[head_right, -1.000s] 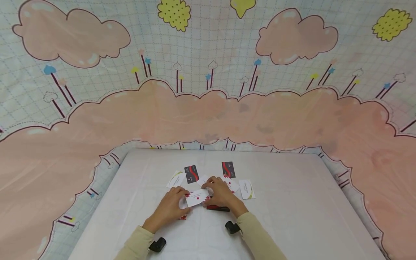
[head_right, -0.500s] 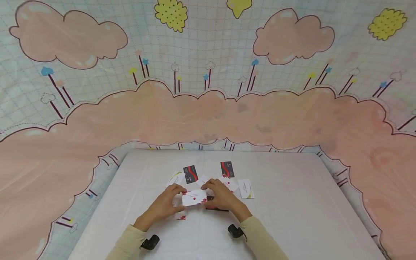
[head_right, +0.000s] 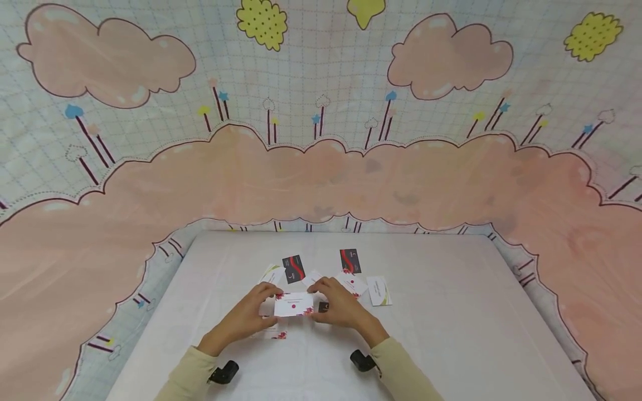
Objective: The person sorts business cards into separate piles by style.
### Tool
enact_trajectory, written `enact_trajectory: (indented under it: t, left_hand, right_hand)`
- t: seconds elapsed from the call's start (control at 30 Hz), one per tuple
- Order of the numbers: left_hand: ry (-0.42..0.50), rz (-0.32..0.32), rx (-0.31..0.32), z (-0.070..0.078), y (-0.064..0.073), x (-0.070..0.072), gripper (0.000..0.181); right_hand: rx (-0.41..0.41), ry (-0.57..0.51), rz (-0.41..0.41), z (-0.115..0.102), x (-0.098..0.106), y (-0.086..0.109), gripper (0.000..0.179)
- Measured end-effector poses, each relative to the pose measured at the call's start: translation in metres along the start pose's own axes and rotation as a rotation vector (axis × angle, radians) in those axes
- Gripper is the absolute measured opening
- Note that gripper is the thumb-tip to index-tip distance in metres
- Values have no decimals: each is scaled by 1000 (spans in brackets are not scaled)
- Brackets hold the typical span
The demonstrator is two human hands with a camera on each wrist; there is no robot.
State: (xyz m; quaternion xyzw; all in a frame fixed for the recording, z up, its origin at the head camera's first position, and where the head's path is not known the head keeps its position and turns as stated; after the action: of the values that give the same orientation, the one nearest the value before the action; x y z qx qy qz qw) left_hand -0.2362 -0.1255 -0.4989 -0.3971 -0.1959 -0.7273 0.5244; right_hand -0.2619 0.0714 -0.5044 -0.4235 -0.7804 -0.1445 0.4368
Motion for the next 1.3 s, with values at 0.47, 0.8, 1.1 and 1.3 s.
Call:
enact_trajectory:
  t: [0.47,0.8,1.1,1.3]
  left_hand:
    - [3,-14,37,-11,3,7,52]
    - [-11,-55,67,-22,14,4,55]
    - [-61,-72,81,-33,20,5,54]
    - [-87,-66,75,-38,26,8,52]
  right_hand:
    - [-18,62,71,-8,-7,-2,52]
    - [-24,61,93,-17,-24,1,51]
    - [-34,74,98,-21,-36,0,52]
    - [-24,98,76,-24,-47,-5,51]
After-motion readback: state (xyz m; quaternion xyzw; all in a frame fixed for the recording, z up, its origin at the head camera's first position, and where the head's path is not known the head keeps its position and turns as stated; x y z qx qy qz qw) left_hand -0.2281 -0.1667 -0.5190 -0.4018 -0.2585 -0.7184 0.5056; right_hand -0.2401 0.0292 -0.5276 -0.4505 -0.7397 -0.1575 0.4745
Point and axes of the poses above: each hand's wrist, its own y-axis away from the middle knuckle, its own x-axis out of the back of the hand, z = x × y, the point moved 7 cm from there along -y, towards the middle knuckle, and after that the axes turned 3 degrees about x, right-handed, at the moved point
